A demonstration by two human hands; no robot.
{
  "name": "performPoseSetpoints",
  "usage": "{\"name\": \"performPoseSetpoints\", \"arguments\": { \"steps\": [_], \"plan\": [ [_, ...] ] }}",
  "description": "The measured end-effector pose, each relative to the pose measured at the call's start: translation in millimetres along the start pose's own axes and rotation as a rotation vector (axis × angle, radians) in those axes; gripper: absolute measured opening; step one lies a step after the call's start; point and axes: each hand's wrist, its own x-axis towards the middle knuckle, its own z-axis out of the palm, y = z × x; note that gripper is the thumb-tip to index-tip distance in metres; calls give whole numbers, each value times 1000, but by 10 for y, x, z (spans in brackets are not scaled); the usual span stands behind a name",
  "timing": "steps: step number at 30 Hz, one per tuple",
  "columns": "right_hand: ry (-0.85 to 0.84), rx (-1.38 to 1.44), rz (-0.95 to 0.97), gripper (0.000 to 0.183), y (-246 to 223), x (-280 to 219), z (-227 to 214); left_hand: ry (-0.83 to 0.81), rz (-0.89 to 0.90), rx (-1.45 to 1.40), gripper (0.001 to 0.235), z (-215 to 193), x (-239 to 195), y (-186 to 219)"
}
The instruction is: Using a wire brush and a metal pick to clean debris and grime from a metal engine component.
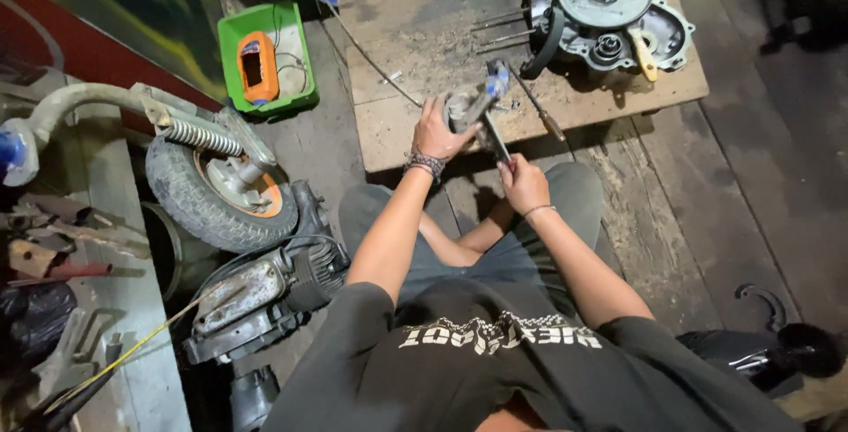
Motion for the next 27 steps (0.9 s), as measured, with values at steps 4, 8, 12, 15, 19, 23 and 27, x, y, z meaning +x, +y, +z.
{"name": "performPoseSetpoints", "arguments": {
  "steps": [4, 8, 12, 15, 19, 23, 27],
  "plan": [
    [26, 4, -9, 36, -125, 320, 57, 32, 52, 43, 90, 210, 33, -134],
    [57, 17, -17, 34, -311, 376, 59, 19, -15, 18, 89, 39, -18, -63],
    [20, 37, 9, 32, -214, 81, -17, -8, -43, -13, 90, -42, 39, -16],
    [-16, 28, 54, 31, -155, 1, -42, -13, -52, 1, 89, -56, -12, 82],
    [13, 32, 56, 39, -353, 509, 79, -39, -9, 24, 93, 99, 15, -46],
    [-19, -14, 80, 37, -286, 356, 10, -8, -74, -26, 89, 119, 88, -168],
    [-41, 9, 67, 30, 17, -20, -28, 12, -56, 1, 88, 147, 82, -123]
  ]
}}
